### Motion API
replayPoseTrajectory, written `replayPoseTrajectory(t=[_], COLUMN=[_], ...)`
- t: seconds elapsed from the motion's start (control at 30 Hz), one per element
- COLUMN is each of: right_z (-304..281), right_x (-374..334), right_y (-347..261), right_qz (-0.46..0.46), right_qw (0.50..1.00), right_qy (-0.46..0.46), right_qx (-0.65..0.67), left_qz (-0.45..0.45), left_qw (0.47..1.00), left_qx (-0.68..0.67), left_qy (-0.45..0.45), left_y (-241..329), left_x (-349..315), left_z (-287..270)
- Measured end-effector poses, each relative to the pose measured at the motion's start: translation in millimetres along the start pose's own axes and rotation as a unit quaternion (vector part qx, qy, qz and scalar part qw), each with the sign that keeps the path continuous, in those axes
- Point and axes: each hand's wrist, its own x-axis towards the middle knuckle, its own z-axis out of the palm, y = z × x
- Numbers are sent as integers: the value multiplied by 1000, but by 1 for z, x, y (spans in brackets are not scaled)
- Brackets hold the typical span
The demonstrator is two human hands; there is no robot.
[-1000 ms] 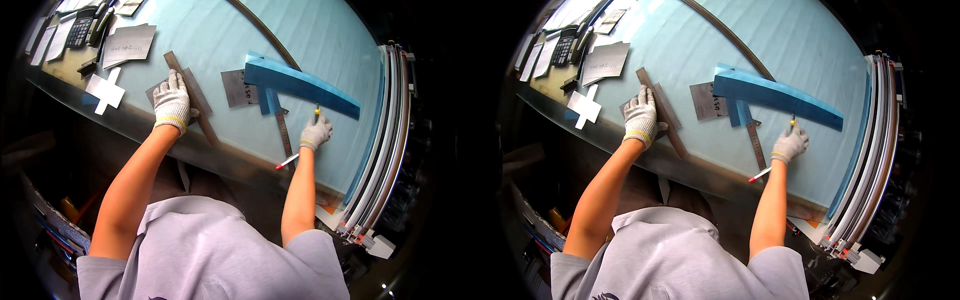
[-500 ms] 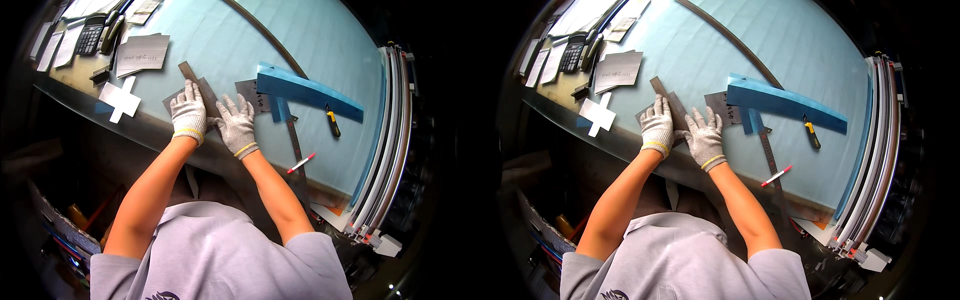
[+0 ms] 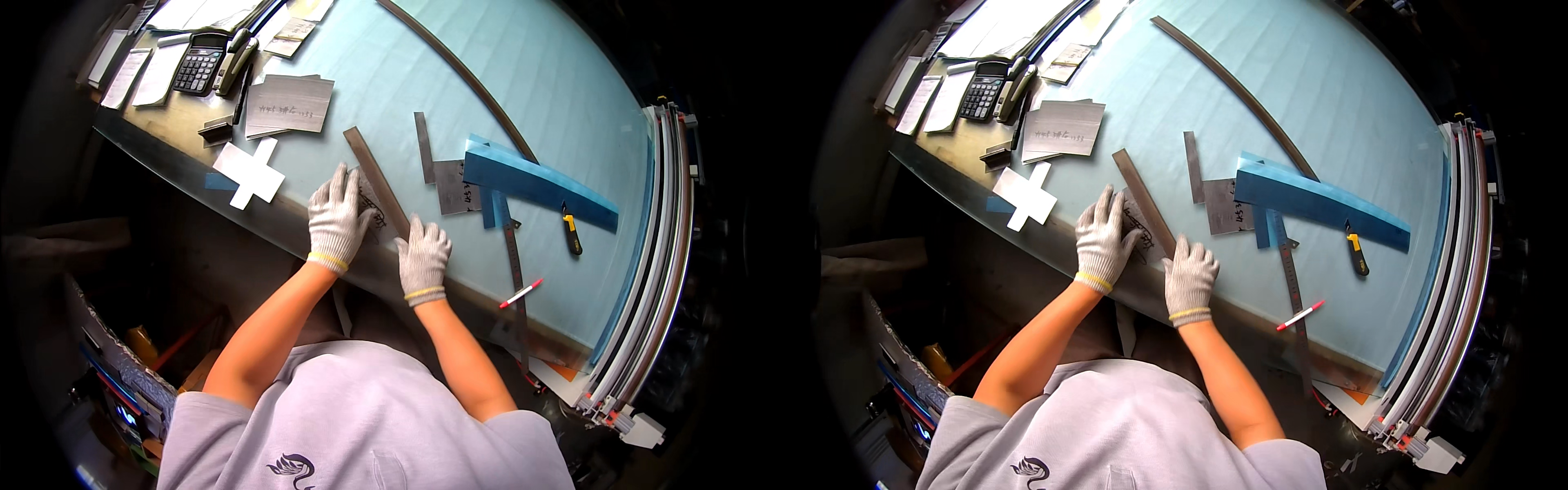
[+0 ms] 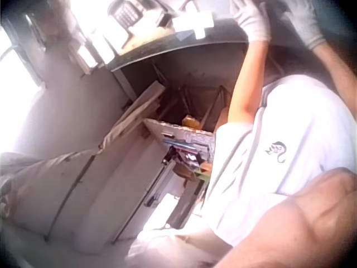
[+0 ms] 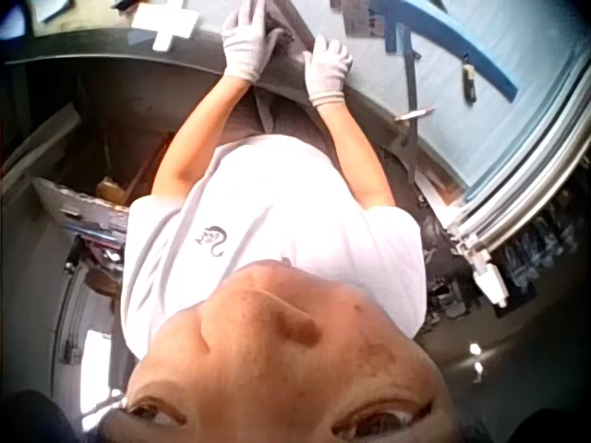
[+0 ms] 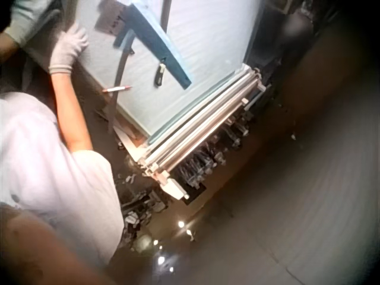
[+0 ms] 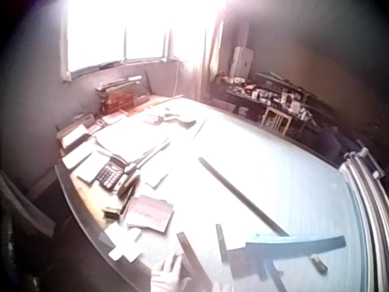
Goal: The person measures and marks several rectangular material samples on a workbench using a ruler and a red marker. They handle the samples, align the ruler, and draw lines or write notes on the surfaces. The person also uses a utility knife to cut a blue strip and organizes the pieces on the table.
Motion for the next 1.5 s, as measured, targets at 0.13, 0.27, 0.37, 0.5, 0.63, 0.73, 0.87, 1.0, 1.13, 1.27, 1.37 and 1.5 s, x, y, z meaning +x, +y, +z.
replayPoseTrajectory(t=[0.13, 0.27, 0.37, 0.5, 0.63, 0.73, 0.87, 1.0, 1.13, 1.27, 1.37, 1.5], right_z=[0, -23, -43, -35, -46, -43, -5, 0, 0, -9, -4, -1], right_x=[4, 10, 8, -22, -15, 11, 22, 9, 36, 144, 209, 237], right_y=[-5, 31, 96, 239, 242, 156, 19, -53, -60, -86, -121, -144], right_qz=[68, 44, 111, 190, 297, 59, -123, -185, -215, -249, -296, -322], right_qw=[991, 946, 916, 926, 921, 959, 962, 963, 953, 947, 941, 945], right_qy=[-13, 69, 193, 290, 225, 274, 103, -18, -7, 89, 117, -52], right_qx=[112, 313, 334, 153, -116, 36, 222, 194, 213, 184, 111, 8], left_qz=[20, 78, 152, -38, -335, -462, -511, -515, -515, -465, -450, -432], left_qw=[1000, 994, 982, 996, 922, 800, 629, 627, 655, 711, 735, 765], left_qx=[7, -22, 20, -75, -190, -351, -544, -561, -546, -526, -507, -478], left_qy=[-14, -77, -113, 32, -35, -155, -217, -165, -88, -48, -38, 2], left_y=[-8, -29, -52, -69, -107, -101, -81, -71, -84, -108, -122, -143], left_x=[-29, -20, -19, -53, -121, -130, -119, -116, -121, -118, -98, -86], left_z=[-5, -14, -50, -81, -62, -47, -44, -54, -73, -96, -116, -127])
